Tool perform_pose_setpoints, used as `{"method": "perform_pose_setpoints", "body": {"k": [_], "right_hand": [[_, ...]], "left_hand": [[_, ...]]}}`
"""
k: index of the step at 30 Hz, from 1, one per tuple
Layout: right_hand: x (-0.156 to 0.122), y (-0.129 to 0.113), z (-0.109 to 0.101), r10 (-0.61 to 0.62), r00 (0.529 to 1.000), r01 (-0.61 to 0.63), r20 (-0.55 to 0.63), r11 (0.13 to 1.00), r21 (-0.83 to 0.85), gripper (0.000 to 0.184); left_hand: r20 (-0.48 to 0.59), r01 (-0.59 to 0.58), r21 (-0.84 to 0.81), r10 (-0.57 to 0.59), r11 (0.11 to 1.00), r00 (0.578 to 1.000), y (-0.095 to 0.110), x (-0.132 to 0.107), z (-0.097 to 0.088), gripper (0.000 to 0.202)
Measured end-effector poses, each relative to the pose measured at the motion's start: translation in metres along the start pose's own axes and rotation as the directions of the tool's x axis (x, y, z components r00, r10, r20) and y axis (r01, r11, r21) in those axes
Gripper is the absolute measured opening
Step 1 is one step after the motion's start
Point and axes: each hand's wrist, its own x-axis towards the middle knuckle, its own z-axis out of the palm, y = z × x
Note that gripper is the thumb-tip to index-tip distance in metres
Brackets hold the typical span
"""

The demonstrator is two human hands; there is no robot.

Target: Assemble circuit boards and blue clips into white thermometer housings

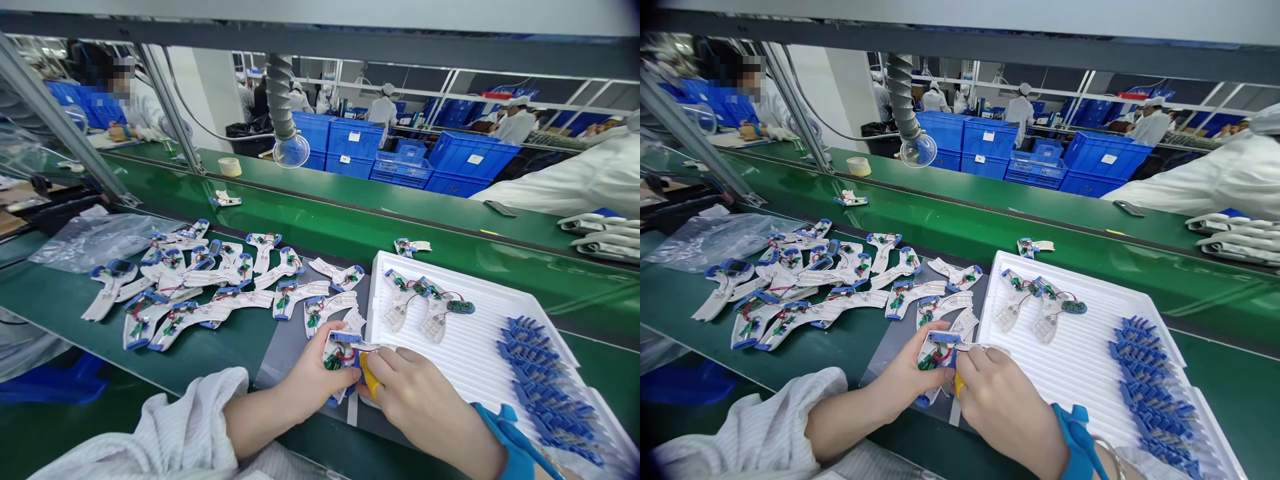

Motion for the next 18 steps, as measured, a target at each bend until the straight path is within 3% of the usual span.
{"method": "perform_pose_setpoints", "body": {"k": [3, 5, 9, 13, 16, 18], "right_hand": [[-0.002, 0.009, 0.002, 0.09, 0.996, -0.09, -0.008, 0.995, 0.042, 0.015], [-0.01, 0.019, 0.002, 0.173, 0.982, -0.167, -0.081, 0.983, 0.082, 0.017], [-0.047, 0.045, -0.002, 0.365, 0.897, -0.348, -0.25, 0.931, 0.111, 0.016], [-0.095, 0.062, -0.001, 0.543, 0.801, -0.549, -0.254, 0.834, 0.051, 0.024], [-0.125, 0.062, -0.001, 0.601, 0.759, -0.628, -0.249, 0.777, -0.039, 0.03], [-0.141, 0.058, -0.004, 0.633, 0.736, -0.664, -0.241, 0.745, -0.07, 0.032]], "left_hand": [[-0.018, 0.012, -0.012, -0.012, 1.0, 1.0, 0.003, 0.006, -0.005, 0.053], [-0.028, 0.011, -0.011, -0.012, 1.0, 1.0, 0.007, 0.009, -0.009, 0.049], [-0.065, -0.011, 0.057, 0.014, 0.998, 0.998, 0.022, 0.033, -0.014, 0.048], [-0.18, -0.072, 0.223, 0.114, 0.972, 0.977, 0.061, 0.108, -0.009, 0.047], [-0.208, -0.078, 0.403, 0.174, 0.912, 0.962, 0.103, 0.179, -0.003, 0.03], [-0.207, -0.059, 0.537, 0.2, 0.841, 0.958, 0.127, 0.213, 0.001, 0.032]]}}
